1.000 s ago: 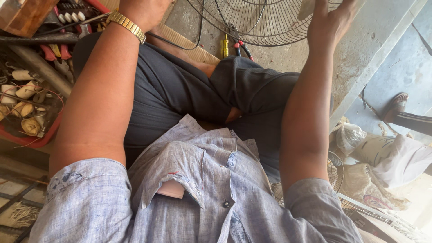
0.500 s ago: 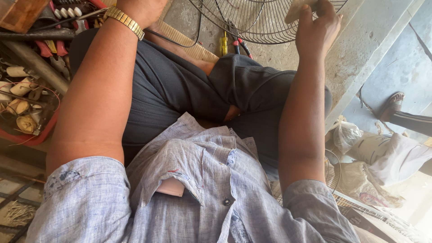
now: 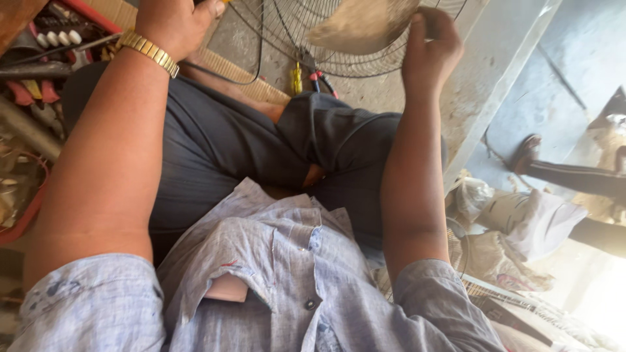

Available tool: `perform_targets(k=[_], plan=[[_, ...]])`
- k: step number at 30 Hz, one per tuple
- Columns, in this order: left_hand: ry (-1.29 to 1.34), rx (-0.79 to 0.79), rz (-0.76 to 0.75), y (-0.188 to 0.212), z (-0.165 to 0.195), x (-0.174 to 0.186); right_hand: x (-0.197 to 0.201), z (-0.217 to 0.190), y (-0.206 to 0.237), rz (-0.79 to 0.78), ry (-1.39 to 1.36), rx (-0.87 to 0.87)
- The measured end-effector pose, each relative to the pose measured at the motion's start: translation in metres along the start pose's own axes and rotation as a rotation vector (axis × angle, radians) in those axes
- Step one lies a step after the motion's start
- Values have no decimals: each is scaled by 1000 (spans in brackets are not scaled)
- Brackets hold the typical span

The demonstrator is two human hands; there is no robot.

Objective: The person sits on the floor repairing an electric table fan. They strip and twist the fan's power wires by hand, connect them, test the wiring with a light-bulb test board, spin the fan blades by hand, and use a screwdriver to work on the blade hub.

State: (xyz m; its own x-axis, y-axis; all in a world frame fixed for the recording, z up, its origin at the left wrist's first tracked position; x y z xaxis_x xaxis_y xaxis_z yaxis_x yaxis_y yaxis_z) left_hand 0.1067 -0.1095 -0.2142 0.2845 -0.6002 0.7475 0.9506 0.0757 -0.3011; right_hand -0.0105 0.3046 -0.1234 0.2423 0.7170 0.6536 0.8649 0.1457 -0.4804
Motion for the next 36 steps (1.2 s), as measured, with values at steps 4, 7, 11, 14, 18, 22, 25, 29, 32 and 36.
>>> perform_targets(k=[4, 7, 11, 14, 18, 22, 25, 29, 32, 36], plan=[[193, -44, 33, 0, 5, 2, -13, 41, -33, 26, -442, -388], [252, -35, 7, -5, 9, 6, -41, 47, -56, -163, -363, -426], [248, 63, -6, -12, 22, 17, -55, 5, -78, -197, 271, 428], [315, 112, 48, -20, 38, 34, -64, -5, -88, -303, 252, 547], [268, 252, 163, -45, 48, 54, -85, 14, -96, -334, -61, 126], [353, 175, -182, -114, 60, 19, -109, 41, -99, -377, -664, -568], [321, 350, -400, -162, 64, -25, -113, 40, -110, -524, -602, -800], [64, 267, -448, -198, 73, -57, -95, 2, -146, -311, 280, 64], [90, 297, -533, -211, 71, -65, -96, -21, -151, -339, 523, 735], [198, 354, -605, -224, 74, -74, -111, -17, -153, -534, 513, 993]])
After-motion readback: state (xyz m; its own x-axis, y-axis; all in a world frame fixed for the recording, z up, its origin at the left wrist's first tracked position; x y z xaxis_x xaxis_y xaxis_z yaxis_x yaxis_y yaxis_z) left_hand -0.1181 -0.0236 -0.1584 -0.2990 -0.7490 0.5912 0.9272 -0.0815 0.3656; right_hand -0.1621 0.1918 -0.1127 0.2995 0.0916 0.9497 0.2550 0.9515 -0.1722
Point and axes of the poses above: each hand's wrist, its own y-axis away from the middle knuckle, its own x-axis out of the back of the hand, z = x × y, the point moved 4 cm from there along -y, towards the middle knuckle
